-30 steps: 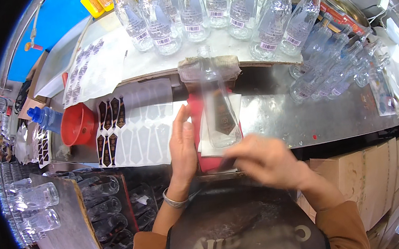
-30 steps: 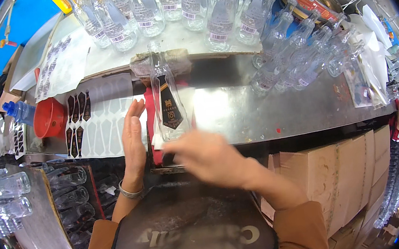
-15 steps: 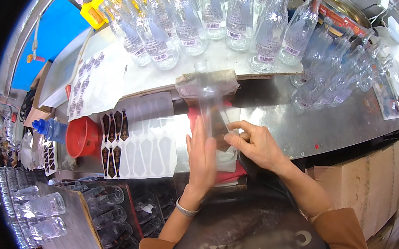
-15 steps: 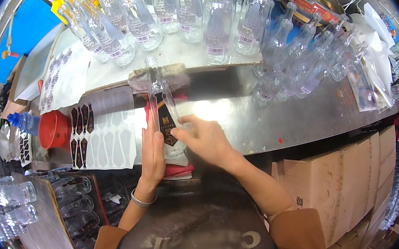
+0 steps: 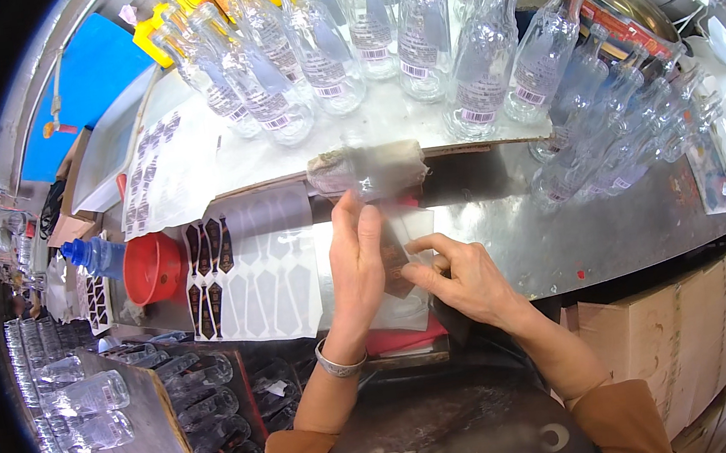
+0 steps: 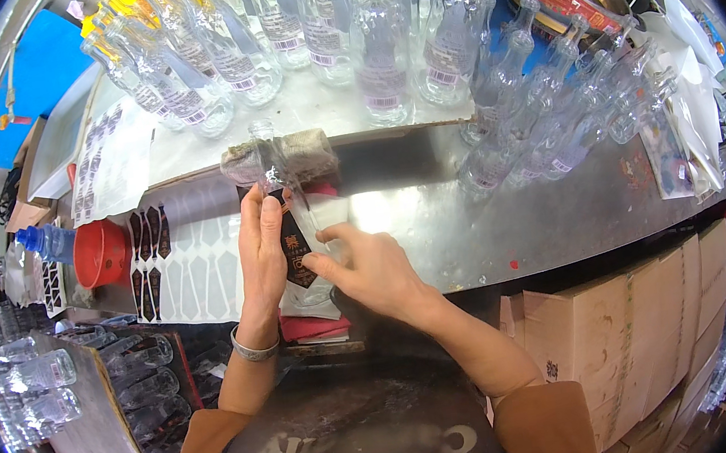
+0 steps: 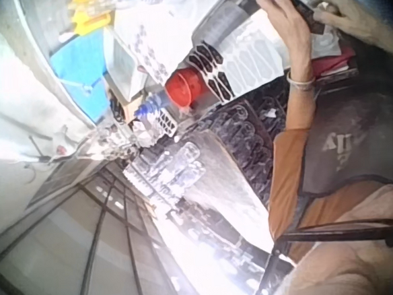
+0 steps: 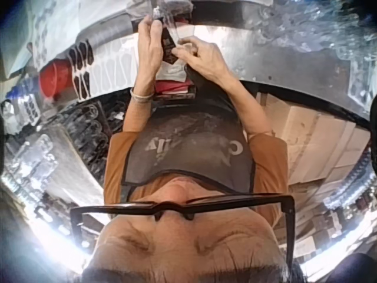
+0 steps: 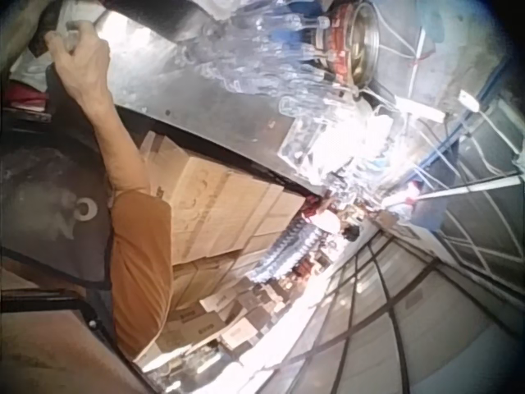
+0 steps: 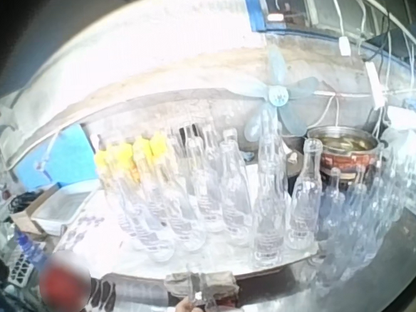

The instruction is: The person repeatedly picks clear plastic bottles, places each into a clear plastic sleeve, and applies a printed label to the sleeve using a handheld applicator. The labeled bottles are set aside on the counter. The process is repeated for multiple bottles in a continuous sequence.

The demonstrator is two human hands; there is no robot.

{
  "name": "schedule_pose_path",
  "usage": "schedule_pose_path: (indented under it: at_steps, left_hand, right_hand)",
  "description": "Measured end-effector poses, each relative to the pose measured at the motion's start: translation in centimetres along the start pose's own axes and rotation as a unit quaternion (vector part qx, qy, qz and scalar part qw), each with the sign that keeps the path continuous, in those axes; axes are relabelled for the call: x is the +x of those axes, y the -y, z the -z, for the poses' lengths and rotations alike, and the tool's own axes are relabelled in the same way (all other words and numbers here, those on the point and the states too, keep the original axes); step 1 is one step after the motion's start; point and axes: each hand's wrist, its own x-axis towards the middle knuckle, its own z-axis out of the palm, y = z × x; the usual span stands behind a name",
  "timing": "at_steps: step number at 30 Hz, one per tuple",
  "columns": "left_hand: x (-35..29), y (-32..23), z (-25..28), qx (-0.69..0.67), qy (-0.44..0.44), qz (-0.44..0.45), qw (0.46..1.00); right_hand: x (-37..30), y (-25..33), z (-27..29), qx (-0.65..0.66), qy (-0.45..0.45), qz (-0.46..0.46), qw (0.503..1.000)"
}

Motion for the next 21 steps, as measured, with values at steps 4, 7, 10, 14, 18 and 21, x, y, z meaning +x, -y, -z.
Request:
schedule_pose_path:
  at_steps: [4,7,10,14,18,21]
  left_hand:
    - [0.0,0.0,-0.3,-0.012,-0.016,-0.007,1.0]
    - [0.3,0.2,0.1,-0.048,0.006,0.047,0.998]
    - [1.1,0.5,0.6,-0.056,0.025,0.078,0.995]
    - [2.1,-0.2,0.3,-0.034,0.034,0.111,0.993]
    - [2.2,0.2,0.0,-0.051,0.029,0.092,0.994]
    - [2.0,-0.3,0.0,-0.057,0.033,0.096,0.993]
  right_hand:
    - [0.0,-0.2,-0.1,0.003,0.0,0.005,1.0]
    - [0.0,-0.4,0.0,0.008,-0.002,0.012,1.0]
    - [0.0,-0.3,0.1,0.01,0.003,0.009,1.0]
    - [0.0,-0.6,0.0,0.008,-0.002,0.017,1.0]
    - [0.0,-0.5,0.1,0.004,0.003,0.017,1.0]
    - [0.1,-0.6,0.1,-0.002,0.001,0.022,1.0]
